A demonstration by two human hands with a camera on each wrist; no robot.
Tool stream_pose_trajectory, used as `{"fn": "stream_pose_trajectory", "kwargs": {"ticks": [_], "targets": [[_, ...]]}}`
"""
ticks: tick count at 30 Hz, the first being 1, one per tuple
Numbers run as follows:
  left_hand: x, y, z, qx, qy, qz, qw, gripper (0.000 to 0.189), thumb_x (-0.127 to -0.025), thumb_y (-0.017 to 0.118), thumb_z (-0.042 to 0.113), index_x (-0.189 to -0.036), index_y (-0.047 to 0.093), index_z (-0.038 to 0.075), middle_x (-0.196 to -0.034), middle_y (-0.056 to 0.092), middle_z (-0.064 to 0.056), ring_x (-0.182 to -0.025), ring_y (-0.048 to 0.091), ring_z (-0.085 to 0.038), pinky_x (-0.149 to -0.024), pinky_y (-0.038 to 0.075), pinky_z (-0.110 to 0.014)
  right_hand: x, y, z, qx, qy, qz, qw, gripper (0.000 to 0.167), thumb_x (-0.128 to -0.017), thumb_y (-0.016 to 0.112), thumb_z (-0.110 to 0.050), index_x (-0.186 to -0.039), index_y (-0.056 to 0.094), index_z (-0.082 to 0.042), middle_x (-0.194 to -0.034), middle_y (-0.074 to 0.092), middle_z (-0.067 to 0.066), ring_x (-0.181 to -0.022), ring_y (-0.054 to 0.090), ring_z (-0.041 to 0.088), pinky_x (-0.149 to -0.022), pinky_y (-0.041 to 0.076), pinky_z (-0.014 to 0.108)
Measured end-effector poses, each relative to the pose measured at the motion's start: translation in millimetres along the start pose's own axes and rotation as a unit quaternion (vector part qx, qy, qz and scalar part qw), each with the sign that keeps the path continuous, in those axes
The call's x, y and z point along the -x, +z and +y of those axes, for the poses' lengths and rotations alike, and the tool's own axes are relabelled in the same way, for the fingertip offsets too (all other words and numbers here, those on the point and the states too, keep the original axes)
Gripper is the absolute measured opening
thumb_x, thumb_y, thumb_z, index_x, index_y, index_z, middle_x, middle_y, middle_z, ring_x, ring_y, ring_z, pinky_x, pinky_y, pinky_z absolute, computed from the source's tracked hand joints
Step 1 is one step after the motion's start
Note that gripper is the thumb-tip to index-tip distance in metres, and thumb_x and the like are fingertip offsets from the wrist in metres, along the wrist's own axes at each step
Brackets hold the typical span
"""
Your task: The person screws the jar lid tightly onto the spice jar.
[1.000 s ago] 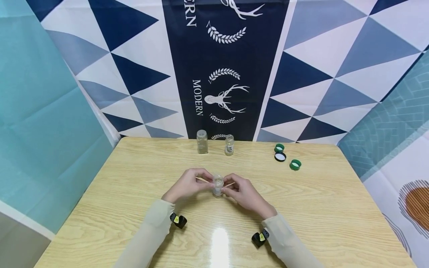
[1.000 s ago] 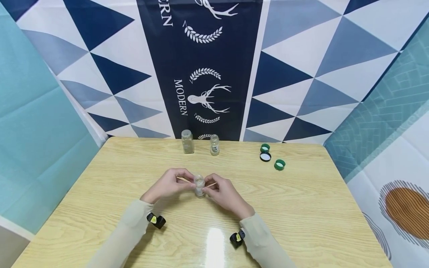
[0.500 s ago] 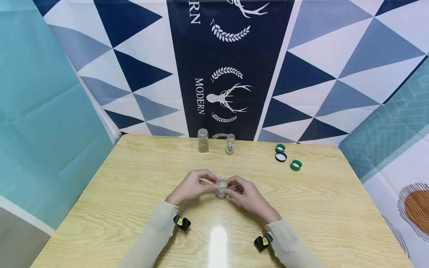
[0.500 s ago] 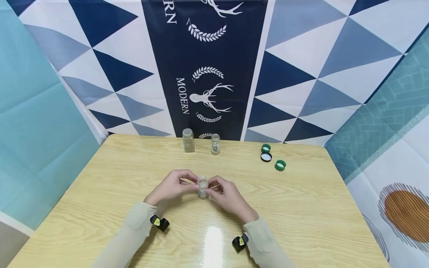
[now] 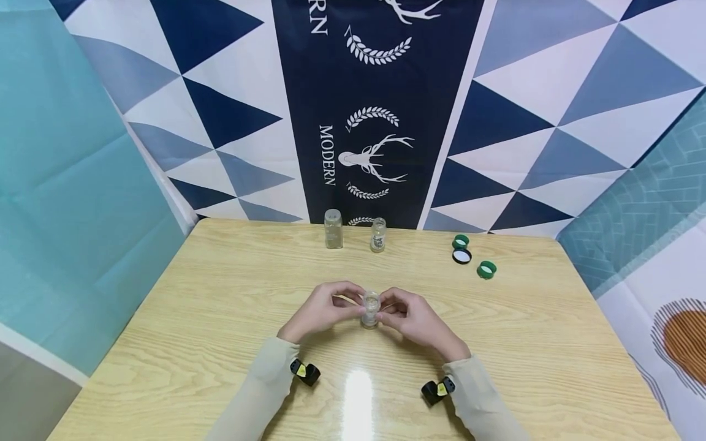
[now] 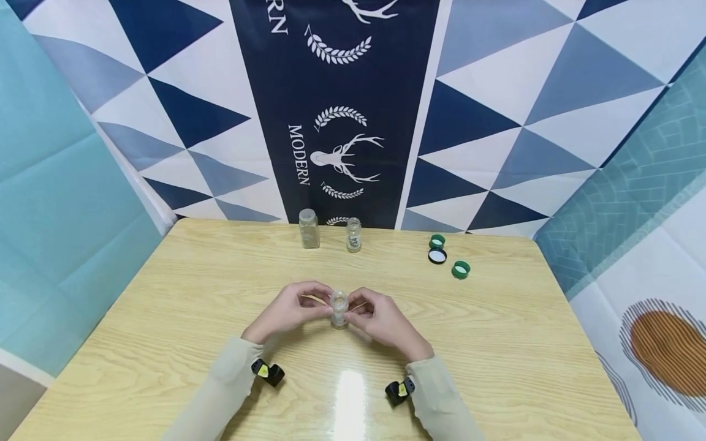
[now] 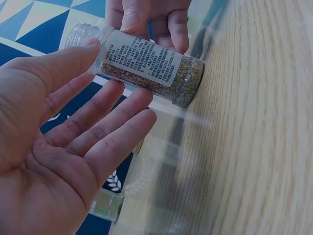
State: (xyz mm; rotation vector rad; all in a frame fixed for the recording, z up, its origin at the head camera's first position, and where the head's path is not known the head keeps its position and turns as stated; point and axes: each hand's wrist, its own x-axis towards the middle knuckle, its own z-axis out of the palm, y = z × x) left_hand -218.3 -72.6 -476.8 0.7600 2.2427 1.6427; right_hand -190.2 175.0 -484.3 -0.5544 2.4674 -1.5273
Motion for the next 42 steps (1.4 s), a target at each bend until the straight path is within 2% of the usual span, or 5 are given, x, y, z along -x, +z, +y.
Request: {"fn": "stream_pose_trajectory", "kwargs": {"ticks": [8, 16, 23, 31, 42], "targets": [[1.1, 2.8, -0.4, 0.02, 0.001, 0.01, 0.9998, 0.027, -0.092, 0.08, 0.016, -0.118, 0.073, 0.012, -0.119, 0.073, -0.007, -0.101, 0.075, -0.022, -0.086, 0.061, -0.028, 0.0, -1.9, -0.3, 0.0, 0.007, -0.003, 1.0, 0.024, -0.097, 0.074, -0.02, -0.118, 0.068, -0.01, -0.112, 0.072, 0.008, -0.099, 0.07, 0.02, -0.085, 0.058, 0.025], [0.9, 5.4, -0.3, 0.012, 0.019, 0.023, 0.9995, 0.026, -0.091, 0.08, 0.015, -0.116, 0.073, 0.009, -0.116, 0.074, -0.007, -0.101, 0.074, -0.02, -0.087, 0.061, -0.027, 0.5, -2.5, -1.8, 0.011, -0.002, 0.002, 0.9999, 0.024, -0.096, 0.075, -0.022, -0.117, 0.069, -0.011, -0.11, 0.073, 0.006, -0.099, 0.07, 0.02, -0.086, 0.058, 0.026], [1.5, 7.7, 1.8, 0.022, 0.014, 0.013, 0.9996, 0.034, -0.091, 0.08, 0.013, -0.123, 0.069, 0.005, -0.118, 0.072, -0.014, -0.105, 0.072, -0.026, -0.088, 0.06, -0.027, 3.4, -6.7, -1.4, 0.032, -0.004, 0.004, 0.9995, 0.021, -0.097, 0.073, -0.023, -0.116, 0.07, -0.013, -0.109, 0.073, 0.002, -0.1, 0.069, 0.018, -0.088, 0.057, 0.027], [2.0, 7.1, 1.8, 0.03, 0.009, 0.012, 0.9994, 0.033, -0.091, 0.079, 0.013, -0.122, 0.07, 0.006, -0.118, 0.072, -0.011, -0.105, 0.072, -0.022, -0.089, 0.061, -0.028, 6.7, -27.2, 5.4, 0.077, -0.012, 0.048, 0.9958, 0.022, -0.099, 0.071, -0.023, -0.116, 0.071, -0.008, -0.107, 0.074, 0.001, -0.101, 0.07, 0.017, -0.091, 0.058, 0.03], [-0.3, 6.3, -2.5, 0.02, 0.01, 0.004, 0.9997, 0.03, -0.092, 0.08, 0.016, -0.121, 0.073, 0.01, -0.12, 0.073, -0.007, -0.105, 0.072, -0.018, -0.089, 0.06, -0.028, 19.9, -69.4, 13.5, 0.143, -0.018, 0.132, 0.9807, 0.025, -0.102, 0.067, -0.022, -0.119, 0.069, -0.004, -0.117, 0.073, 0.01, -0.117, 0.065, 0.033, -0.104, 0.051, 0.057]]}}
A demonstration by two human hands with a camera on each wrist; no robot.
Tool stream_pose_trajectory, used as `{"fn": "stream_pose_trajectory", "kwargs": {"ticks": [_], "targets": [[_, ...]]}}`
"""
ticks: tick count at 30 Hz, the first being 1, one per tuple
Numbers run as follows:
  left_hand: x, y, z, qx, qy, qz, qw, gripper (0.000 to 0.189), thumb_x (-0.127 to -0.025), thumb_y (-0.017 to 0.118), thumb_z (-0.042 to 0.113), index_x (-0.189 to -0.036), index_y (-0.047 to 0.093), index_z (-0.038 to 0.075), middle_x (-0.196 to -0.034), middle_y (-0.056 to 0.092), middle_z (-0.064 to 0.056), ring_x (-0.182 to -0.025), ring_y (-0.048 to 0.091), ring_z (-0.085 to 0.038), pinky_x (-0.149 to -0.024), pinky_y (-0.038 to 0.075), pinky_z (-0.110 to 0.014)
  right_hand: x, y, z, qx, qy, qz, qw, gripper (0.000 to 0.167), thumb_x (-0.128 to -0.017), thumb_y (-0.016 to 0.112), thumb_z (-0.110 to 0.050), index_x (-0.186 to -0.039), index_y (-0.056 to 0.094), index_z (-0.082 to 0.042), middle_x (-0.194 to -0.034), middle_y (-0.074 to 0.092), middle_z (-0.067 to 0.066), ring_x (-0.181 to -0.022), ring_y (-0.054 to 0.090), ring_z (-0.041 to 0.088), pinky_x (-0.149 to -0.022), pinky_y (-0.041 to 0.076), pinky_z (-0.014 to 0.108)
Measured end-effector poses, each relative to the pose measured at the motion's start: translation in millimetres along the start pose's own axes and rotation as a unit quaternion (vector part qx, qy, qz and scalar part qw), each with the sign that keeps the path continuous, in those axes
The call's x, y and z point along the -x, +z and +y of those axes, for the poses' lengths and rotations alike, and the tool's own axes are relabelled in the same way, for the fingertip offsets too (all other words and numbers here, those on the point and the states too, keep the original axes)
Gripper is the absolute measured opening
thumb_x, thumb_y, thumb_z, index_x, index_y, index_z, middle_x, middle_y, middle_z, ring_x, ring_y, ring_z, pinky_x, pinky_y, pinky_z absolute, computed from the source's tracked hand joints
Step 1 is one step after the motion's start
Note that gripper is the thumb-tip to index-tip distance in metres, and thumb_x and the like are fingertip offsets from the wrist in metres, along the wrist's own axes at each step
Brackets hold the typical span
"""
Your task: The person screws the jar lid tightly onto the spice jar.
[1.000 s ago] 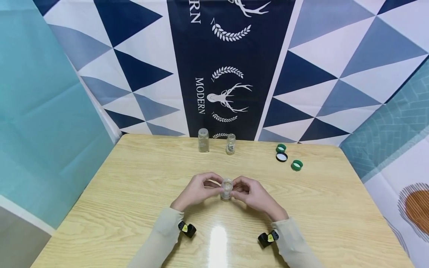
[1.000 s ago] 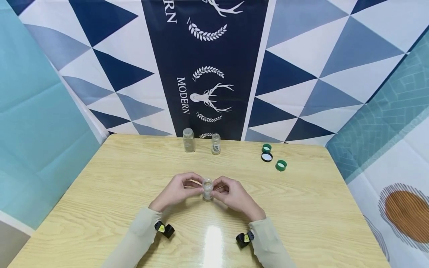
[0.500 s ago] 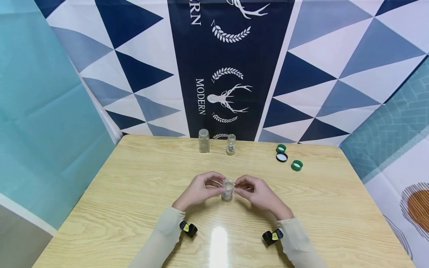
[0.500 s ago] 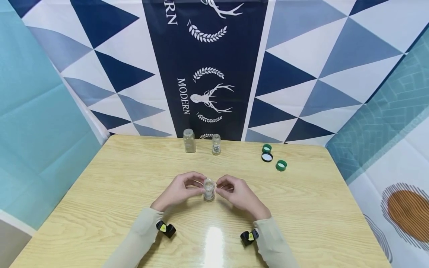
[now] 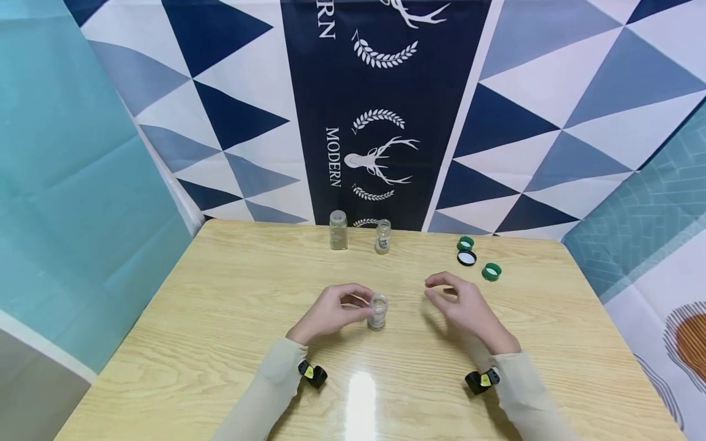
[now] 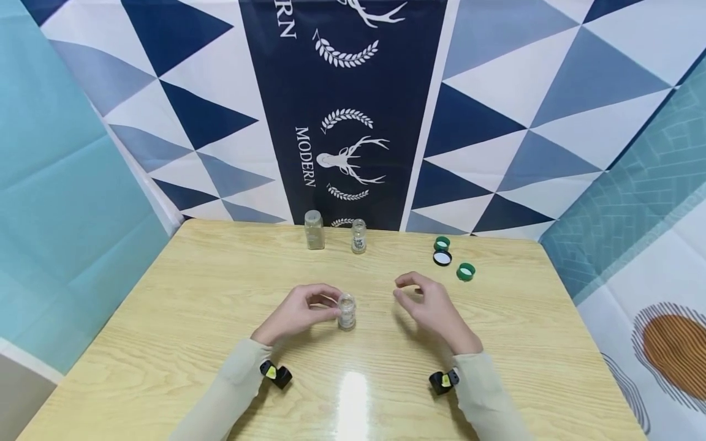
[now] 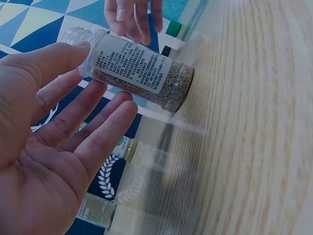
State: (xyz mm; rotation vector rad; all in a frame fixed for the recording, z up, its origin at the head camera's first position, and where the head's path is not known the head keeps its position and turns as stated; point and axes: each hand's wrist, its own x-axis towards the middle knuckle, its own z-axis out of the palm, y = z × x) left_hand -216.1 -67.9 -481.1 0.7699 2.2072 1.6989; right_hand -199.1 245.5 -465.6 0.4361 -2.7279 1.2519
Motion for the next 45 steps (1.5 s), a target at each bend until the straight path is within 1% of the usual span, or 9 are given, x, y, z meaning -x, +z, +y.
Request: {"fn": "stream_pose_trajectory", "kwargs": {"ticks": [3, 6, 11, 16, 21, 26, 33, 38, 45], "targets": [[-1.2, -0.1, 1.1, -0.001, 0.004, -0.002, 1.0, 0.031, -0.092, 0.079, 0.016, -0.122, 0.073, 0.009, -0.12, 0.073, -0.008, -0.105, 0.072, -0.019, -0.09, 0.06, -0.028, 0.2, -12.1, 4.7, 0.029, -0.003, 0.023, 0.9993, 0.027, -0.102, 0.066, -0.025, -0.122, 0.067, -0.006, -0.121, 0.072, 0.013, -0.121, 0.063, 0.035, -0.103, 0.049, 0.06], [-1.4, 0.0, 0.9, -0.005, 0.007, -0.003, 1.0, 0.031, -0.093, 0.079, 0.017, -0.122, 0.073, 0.009, -0.12, 0.073, -0.008, -0.104, 0.072, -0.018, -0.088, 0.06, -0.027, 1.4, -22.1, 10.0, 0.065, -0.018, 0.047, 0.9966, 0.029, -0.102, 0.066, -0.024, -0.124, 0.067, -0.006, -0.124, 0.07, 0.016, -0.123, 0.061, 0.039, -0.102, 0.047, 0.06], [-1.2, 0.9, -0.5, -0.011, 0.01, -0.003, 0.9999, 0.031, -0.093, 0.079, 0.018, -0.122, 0.073, 0.01, -0.119, 0.074, -0.007, -0.103, 0.072, -0.016, -0.088, 0.06, -0.027, 2.7, -34.1, 23.7, 0.12, -0.057, 0.082, 0.9878, 0.032, -0.098, 0.069, -0.016, -0.127, 0.065, -0.001, -0.128, 0.066, 0.023, -0.125, 0.056, 0.046, -0.103, 0.043, 0.063], [-1.2, 1.4, -0.4, -0.018, 0.009, -0.002, 0.9998, 0.031, -0.093, 0.08, 0.02, -0.122, 0.074, 0.012, -0.118, 0.074, -0.004, -0.103, 0.072, -0.015, -0.089, 0.06, -0.027, 4.2, -45.4, 40.1, 0.128, -0.052, 0.1, 0.9853, 0.04, -0.096, 0.07, -0.013, -0.131, 0.06, 0.002, -0.132, 0.06, 0.031, -0.133, 0.043, 0.056, -0.106, 0.034, 0.073], [-1.1, 1.9, -1.7, -0.02, 0.006, -0.003, 0.9998, 0.031, -0.093, 0.079, 0.02, -0.122, 0.074, 0.013, -0.119, 0.074, -0.003, -0.103, 0.072, -0.014, -0.089, 0.06, -0.027, 6.4, -52.4, 52.7, 0.122, -0.039, 0.114, 0.9852, 0.046, -0.093, 0.071, -0.013, -0.133, 0.057, 0.004, -0.138, 0.053, 0.035, -0.14, 0.029, 0.064, -0.115, 0.021, 0.076], [-0.3, 1.4, -2.3, -0.019, 0.0, -0.002, 0.9998, 0.031, -0.092, 0.08, 0.02, -0.122, 0.074, 0.013, -0.12, 0.074, -0.003, -0.102, 0.072, -0.014, -0.087, 0.06, -0.026, 7.8, -56.1, 59.9, 0.124, -0.01, 0.107, 0.9865, 0.059, -0.095, 0.069, -0.018, -0.144, 0.048, 0.006, -0.148, 0.04, 0.039, -0.146, 0.018, 0.063, -0.117, 0.013, 0.076], [-0.1, 1.0, -0.8, -0.025, 0.002, -0.004, 0.9997, 0.032, -0.093, 0.08, 0.021, -0.123, 0.074, 0.013, -0.119, 0.074, -0.002, -0.101, 0.072, -0.013, -0.088, 0.06, -0.026, 7.8, -60.2, 72.1, 0.13, 0.031, 0.088, 0.9871, 0.086, -0.095, 0.07, -0.026, -0.157, 0.022, 0.008, -0.156, 0.02, 0.044, -0.149, 0.004, 0.062, -0.118, 0.006, 0.076], [-0.4, 0.5, 0.2, -0.024, 0.002, -0.006, 0.9997, 0.032, -0.093, 0.079, 0.021, -0.123, 0.073, 0.013, -0.12, 0.073, -0.004, -0.101, 0.072, -0.013, -0.087, 0.06, -0.026, 4.6, -63.6, 82.9, 0.137, 0.061, 0.084, 0.9851, 0.099, -0.094, 0.07, -0.033, -0.161, 0.009, 0.006, -0.16, 0.011, 0.043, -0.149, 0.002, 0.063, -0.117, 0.007, 0.078], [-0.3, -0.4, 2.1, -0.026, 0.005, -0.007, 0.9996, 0.032, -0.092, 0.08, 0.019, -0.123, 0.073, 0.012, -0.121, 0.073, -0.007, -0.102, 0.072, -0.017, -0.087, 0.06, -0.026, -0.6, -67.7, 87.3, 0.136, 0.092, 0.052, 0.985, 0.106, -0.095, 0.07, -0.041, -0.161, 0.002, 0.006, -0.162, 0.001, 0.043, -0.148, 0.003, 0.064, -0.11, 0.017, 0.082]]}}
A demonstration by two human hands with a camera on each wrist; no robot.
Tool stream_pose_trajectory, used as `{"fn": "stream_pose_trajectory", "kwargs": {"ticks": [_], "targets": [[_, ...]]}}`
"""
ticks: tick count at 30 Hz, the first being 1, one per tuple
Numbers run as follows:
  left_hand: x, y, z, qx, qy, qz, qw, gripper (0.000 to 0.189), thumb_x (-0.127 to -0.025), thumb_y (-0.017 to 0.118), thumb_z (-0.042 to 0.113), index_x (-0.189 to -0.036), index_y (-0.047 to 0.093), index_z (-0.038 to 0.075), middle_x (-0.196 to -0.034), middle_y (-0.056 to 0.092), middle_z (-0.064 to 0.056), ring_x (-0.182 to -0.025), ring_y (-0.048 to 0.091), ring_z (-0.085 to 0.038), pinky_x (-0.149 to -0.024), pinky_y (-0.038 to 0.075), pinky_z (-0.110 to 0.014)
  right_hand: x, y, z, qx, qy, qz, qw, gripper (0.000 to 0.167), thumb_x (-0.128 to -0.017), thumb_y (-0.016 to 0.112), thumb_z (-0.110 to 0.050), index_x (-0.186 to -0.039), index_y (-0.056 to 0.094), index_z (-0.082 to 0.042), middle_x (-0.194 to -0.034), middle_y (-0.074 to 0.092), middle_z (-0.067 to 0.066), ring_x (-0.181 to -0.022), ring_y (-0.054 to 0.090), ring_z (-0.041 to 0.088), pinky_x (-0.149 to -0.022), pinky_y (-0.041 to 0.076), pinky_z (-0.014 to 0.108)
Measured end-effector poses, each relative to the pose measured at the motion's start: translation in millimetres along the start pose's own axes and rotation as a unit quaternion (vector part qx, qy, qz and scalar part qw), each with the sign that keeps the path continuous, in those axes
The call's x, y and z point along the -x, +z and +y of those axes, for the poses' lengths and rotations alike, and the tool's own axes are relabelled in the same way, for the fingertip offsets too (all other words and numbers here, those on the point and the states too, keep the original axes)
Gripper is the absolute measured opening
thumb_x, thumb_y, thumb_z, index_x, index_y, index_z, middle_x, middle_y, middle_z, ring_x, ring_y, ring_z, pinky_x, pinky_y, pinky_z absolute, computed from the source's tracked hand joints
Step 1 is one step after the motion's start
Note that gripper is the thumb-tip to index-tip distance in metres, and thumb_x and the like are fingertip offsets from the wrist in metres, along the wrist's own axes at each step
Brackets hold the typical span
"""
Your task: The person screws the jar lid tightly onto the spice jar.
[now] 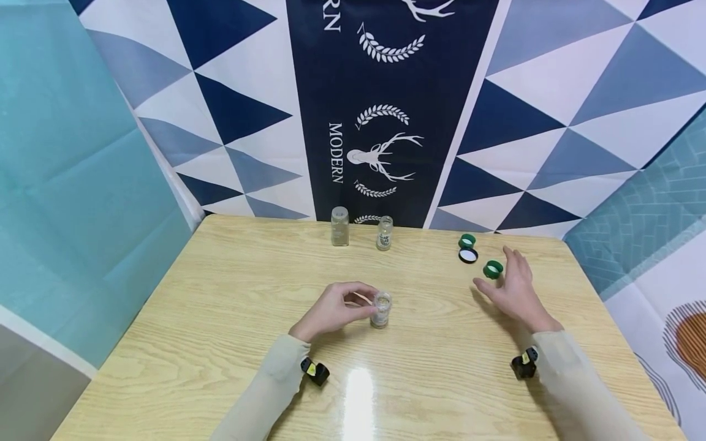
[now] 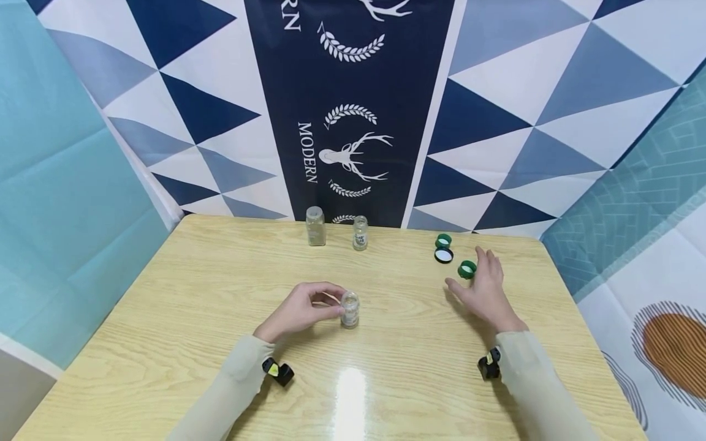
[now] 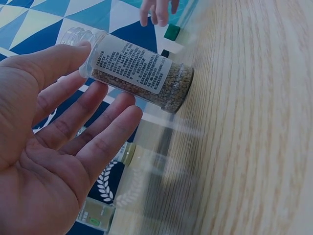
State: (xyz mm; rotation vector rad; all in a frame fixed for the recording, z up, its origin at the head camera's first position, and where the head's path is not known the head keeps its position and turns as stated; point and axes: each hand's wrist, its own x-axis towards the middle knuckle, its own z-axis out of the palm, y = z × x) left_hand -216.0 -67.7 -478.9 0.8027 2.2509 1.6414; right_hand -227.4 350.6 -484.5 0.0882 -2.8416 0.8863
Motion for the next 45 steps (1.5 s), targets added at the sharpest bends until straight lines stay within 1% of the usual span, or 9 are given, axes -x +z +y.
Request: {"fn": "stream_pose_trajectory", "kwargs": {"ticks": [8, 14, 19, 25, 29, 34, 39, 42, 45], "targets": [[-1.4, 1.5, 0.4, 0.001, -0.003, -0.008, 1.0, 0.032, -0.093, 0.079, 0.021, -0.123, 0.073, 0.012, -0.121, 0.073, -0.007, -0.104, 0.072, -0.018, -0.088, 0.059, -0.025, -12.6, -0.7, 1.0, -0.034, 0.031, -0.041, 0.9981, 0.113, -0.095, 0.071, -0.045, -0.16, -0.004, 0.01, -0.161, 0.001, 0.045, -0.146, 0.012, 0.064, -0.111, 0.023, 0.078], [-1.2, 2.6, -0.4, -0.003, -0.004, -0.01, 0.9999, 0.033, -0.093, 0.079, 0.022, -0.124, 0.073, 0.012, -0.122, 0.073, -0.007, -0.104, 0.072, -0.017, -0.089, 0.059, -0.024, -18.7, -0.6, 2.8, -0.019, 0.053, -0.066, 0.9962, 0.113, -0.095, 0.071, -0.048, -0.159, -0.001, 0.011, -0.158, 0.01, 0.047, -0.14, 0.025, 0.065, -0.109, 0.03, 0.077], [-1.7, 3.2, -1.6, -0.014, -0.011, -0.02, 0.9996, 0.034, -0.094, 0.078, 0.022, -0.126, 0.071, 0.012, -0.123, 0.072, -0.006, -0.104, 0.073, -0.017, -0.09, 0.058, -0.024, -20.5, -1.1, 3.0, -0.003, 0.066, -0.078, 0.9948, 0.105, -0.098, 0.069, -0.039, -0.158, 0.003, 0.014, -0.154, 0.018, 0.049, -0.139, 0.028, 0.065, -0.11, 0.031, 0.075], [-2.4, 10.0, -5.4, -0.011, -0.033, -0.049, 0.9982, 0.039, -0.091, 0.081, 0.023, -0.128, 0.07, 0.013, -0.123, 0.072, -0.005, -0.103, 0.072, -0.014, -0.089, 0.058, -0.022, -21.4, -2.1, 5.9, 0.004, 0.063, -0.067, 0.9958, 0.091, -0.1, 0.065, -0.027, -0.156, 0.008, 0.018, -0.145, 0.033, 0.047, -0.13, 0.041, 0.06, -0.104, 0.041, 0.072], [-3.4, 15.5, -6.0, -0.014, -0.038, -0.055, 0.9977, 0.043, -0.089, 0.083, 0.02, -0.128, 0.07, 0.01, -0.119, 0.073, -0.006, -0.1, 0.071, -0.012, -0.087, 0.058, -0.02, -22.0, -3.1, 6.6, 0.019, 0.055, -0.044, 0.9973, 0.083, -0.099, 0.064, -0.021, -0.153, 0.017, 0.021, -0.141, 0.039, 0.047, -0.128, 0.044, 0.06, -0.103, 0.041, 0.072], [-4.3, 20.0, -7.6, -0.037, -0.04, -0.049, 0.9973, 0.04, -0.089, 0.083, 0.017, -0.125, 0.071, 0.007, -0.111, 0.075, -0.005, -0.096, 0.069, -0.008, -0.085, 0.058, -0.019, -24.2, -3.1, 7.3, 0.04, 0.046, -0.013, 0.998, 0.068, -0.098, 0.066, -0.017, -0.143, 0.037, 0.024, -0.137, 0.044, 0.049, -0.126, 0.046, 0.062, -0.101, 0.042, 0.071], [-4.2, 21.1, -6.5, -0.055, -0.042, -0.047, 0.9965, 0.038, -0.089, 0.083, 0.013, -0.123, 0.071, 0.003, -0.111, 0.074, -0.007, -0.094, 0.068, -0.008, -0.083, 0.057, -0.018, -24.6, -0.8, 5.1, 0.044, 0.039, 0.007, 0.9982, 0.046, -0.097, 0.067, -0.015, -0.127, 0.058, 0.019, -0.124, 0.058, 0.043, -0.111, 0.059, 0.055, -0.09, 0.051, 0.066], [-4.2, 21.4, -7.3, -0.075, -0.044, -0.048, 0.995, 0.037, -0.088, 0.083, 0.013, -0.123, 0.071, 0.004, -0.109, 0.073, -0.006, -0.092, 0.065, -0.006, -0.081, 0.055, -0.017, -24.4, -0.8, 0.3, 0.04, 0.044, 0.005, 0.9982, 0.044, -0.097, 0.068, -0.017, -0.125, 0.06, 0.017, -0.121, 0.061, 0.041, -0.108, 0.062, 0.053, -0.088, 0.053, 0.064], [-4.1, 22.0, -10.0, -0.087, -0.044, -0.044, 0.9942, 0.037, -0.088, 0.083, 0.015, -0.122, 0.071, 0.006, -0.107, 0.073, -0.004, -0.09, 0.063, -0.006, -0.08, 0.054, -0.017, -23.5, -0.6, -7.3, 0.034, 0.047, -0.006, 0.9983, 0.048, -0.097, 0.068, -0.019, -0.129, 0.058, 0.016, -0.124, 0.06, 0.041, -0.11, 0.062, 0.054, -0.089, 0.054, 0.063]]}}
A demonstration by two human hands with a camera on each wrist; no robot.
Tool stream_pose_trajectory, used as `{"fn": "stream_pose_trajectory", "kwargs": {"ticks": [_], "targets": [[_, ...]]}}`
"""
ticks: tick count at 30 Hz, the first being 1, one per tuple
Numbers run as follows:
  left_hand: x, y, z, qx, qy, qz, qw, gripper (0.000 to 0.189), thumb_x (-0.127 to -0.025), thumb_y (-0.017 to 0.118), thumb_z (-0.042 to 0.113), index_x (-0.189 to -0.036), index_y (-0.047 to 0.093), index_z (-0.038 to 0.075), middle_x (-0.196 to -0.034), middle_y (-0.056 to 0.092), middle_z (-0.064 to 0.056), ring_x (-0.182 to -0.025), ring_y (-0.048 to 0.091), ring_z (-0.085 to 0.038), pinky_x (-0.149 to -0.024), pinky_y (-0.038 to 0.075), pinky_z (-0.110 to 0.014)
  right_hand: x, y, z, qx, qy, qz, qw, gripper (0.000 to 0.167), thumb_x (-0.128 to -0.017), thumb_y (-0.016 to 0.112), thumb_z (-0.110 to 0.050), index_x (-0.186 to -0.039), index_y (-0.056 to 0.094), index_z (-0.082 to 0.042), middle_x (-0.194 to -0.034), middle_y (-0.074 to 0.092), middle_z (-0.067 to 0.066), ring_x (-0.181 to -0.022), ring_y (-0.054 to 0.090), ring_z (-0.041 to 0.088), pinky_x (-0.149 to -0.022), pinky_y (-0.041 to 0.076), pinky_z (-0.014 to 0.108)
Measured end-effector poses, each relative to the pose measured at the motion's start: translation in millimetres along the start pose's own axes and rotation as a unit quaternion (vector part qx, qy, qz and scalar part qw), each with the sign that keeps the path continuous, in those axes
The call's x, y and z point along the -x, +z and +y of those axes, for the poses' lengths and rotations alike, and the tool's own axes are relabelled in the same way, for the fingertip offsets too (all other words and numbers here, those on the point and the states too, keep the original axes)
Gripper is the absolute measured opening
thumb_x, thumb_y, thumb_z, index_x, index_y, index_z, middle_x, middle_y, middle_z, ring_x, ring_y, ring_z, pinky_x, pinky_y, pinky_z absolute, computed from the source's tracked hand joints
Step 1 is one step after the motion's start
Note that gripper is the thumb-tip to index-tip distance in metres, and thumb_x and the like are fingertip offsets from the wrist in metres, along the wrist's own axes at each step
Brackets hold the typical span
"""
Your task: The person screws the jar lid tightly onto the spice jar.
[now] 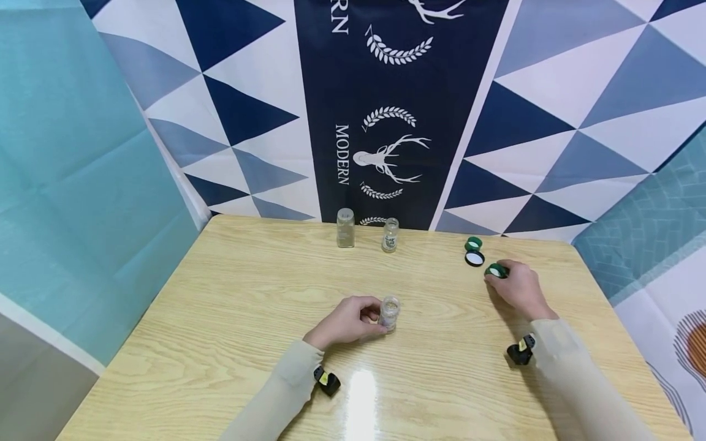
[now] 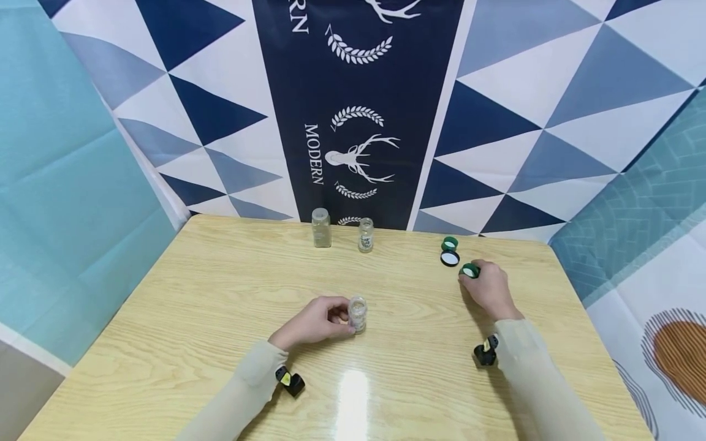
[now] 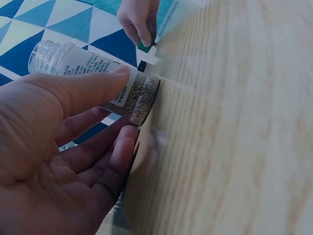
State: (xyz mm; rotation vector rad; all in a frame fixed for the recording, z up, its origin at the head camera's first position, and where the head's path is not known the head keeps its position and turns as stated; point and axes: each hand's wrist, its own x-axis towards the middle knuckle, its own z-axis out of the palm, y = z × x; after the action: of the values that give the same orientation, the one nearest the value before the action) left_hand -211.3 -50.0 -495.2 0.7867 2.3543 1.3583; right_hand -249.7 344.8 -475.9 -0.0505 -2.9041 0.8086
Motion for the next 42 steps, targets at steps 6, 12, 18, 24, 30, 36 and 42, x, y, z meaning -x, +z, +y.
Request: {"fn": "stream_pose_trajectory", "kwargs": {"ticks": [6, 12, 18, 24, 30, 36, 42], "targets": [[0.3, 3.2, -4.0, 0.001, 0.007, 0.006, 1.0, 0.038, -0.087, 0.084, 0.018, -0.122, 0.071, 0.008, -0.099, 0.07, 0.001, -0.086, 0.061, -0.007, -0.076, 0.052, -0.018, 9.3, 4.3, -15.1, -0.007, -0.024, -0.016, 0.9995, 0.05, -0.098, 0.07, -0.018, -0.135, 0.056, 0.014, -0.125, 0.062, 0.039, -0.109, 0.064, 0.051, -0.087, 0.056, 0.06], [-0.6, 4.6, -4.8, -0.006, 0.016, 0.006, 0.9998, 0.036, -0.088, 0.083, 0.018, -0.12, 0.071, 0.01, -0.093, 0.065, 0.003, -0.078, 0.055, -0.003, -0.068, 0.048, -0.017, 17.6, 9.3, -30.7, -0.024, -0.048, -0.05, 0.9973, 0.052, -0.097, 0.071, -0.017, -0.138, 0.055, 0.009, -0.118, 0.067, 0.034, -0.104, 0.068, 0.044, -0.083, 0.058, 0.053], [-0.4, 4.0, -2.9, -0.005, 0.011, 0.004, 0.9999, 0.033, -0.089, 0.082, 0.018, -0.119, 0.071, 0.01, -0.092, 0.065, 0.003, -0.078, 0.054, -0.002, -0.07, 0.048, -0.017, 24.5, 15.5, -45.4, -0.062, -0.054, -0.081, 0.9933, 0.056, -0.095, 0.074, -0.016, -0.141, 0.052, 0.008, -0.124, 0.065, 0.035, -0.11, 0.068, 0.048, -0.085, 0.061, 0.05], [-0.5, 4.2, -3.2, -0.007, 0.009, 0.006, 0.9999, 0.034, -0.088, 0.083, 0.019, -0.119, 0.071, 0.011, -0.093, 0.065, 0.003, -0.08, 0.055, -0.003, -0.072, 0.049, -0.018, 32.7, 19.6, -57.3, -0.087, -0.062, -0.08, 0.9911, 0.052, -0.094, 0.076, -0.015, -0.138, 0.055, 0.005, -0.123, 0.067, 0.032, -0.111, 0.068, 0.047, -0.085, 0.062, 0.048], [-1.0, 5.8, -4.8, -0.011, 0.014, 0.016, 0.9997, 0.03, -0.089, 0.082, 0.022, -0.117, 0.072, 0.014, -0.093, 0.066, 0.002, -0.079, 0.056, -0.004, -0.07, 0.048, -0.018, 40.5, 22.7, -69.5, -0.107, -0.065, -0.077, 0.9891, 0.049, -0.094, 0.076, -0.012, -0.137, 0.058, 0.003, -0.123, 0.068, 0.028, -0.113, 0.068, 0.045, -0.087, 0.062, 0.046], [-1.5, 5.9, -5.1, -0.008, 0.016, 0.019, 0.9997, 0.031, -0.09, 0.082, 0.025, -0.118, 0.072, 0.015, -0.093, 0.066, 0.005, -0.081, 0.057, -0.005, -0.071, 0.049, -0.019, 45.4, 29.0, -82.1, -0.127, -0.066, -0.084, 0.9861, 0.049, -0.093, 0.075, -0.009, -0.138, 0.059, 0.002, -0.121, 0.07, 0.025, -0.109, 0.07, 0.039, -0.082, 0.062, 0.036], [-0.8, 5.0, -5.7, -0.004, 0.017, 0.015, 0.9997, 0.046, -0.092, 0.08, 0.028, -0.133, 0.067, 0.011, -0.101, 0.068, 0.004, -0.087, 0.059, -0.006, -0.076, 0.052, -0.019, 50.6, 36.0, -88.1, -0.152, -0.07, -0.078, 0.9828, 0.049, -0.091, 0.078, -0.008, -0.137, 0.061, 0.002, -0.122, 0.07, 0.025, -0.107, 0.072, 0.037, -0.084, 0.061, 0.034]]}}
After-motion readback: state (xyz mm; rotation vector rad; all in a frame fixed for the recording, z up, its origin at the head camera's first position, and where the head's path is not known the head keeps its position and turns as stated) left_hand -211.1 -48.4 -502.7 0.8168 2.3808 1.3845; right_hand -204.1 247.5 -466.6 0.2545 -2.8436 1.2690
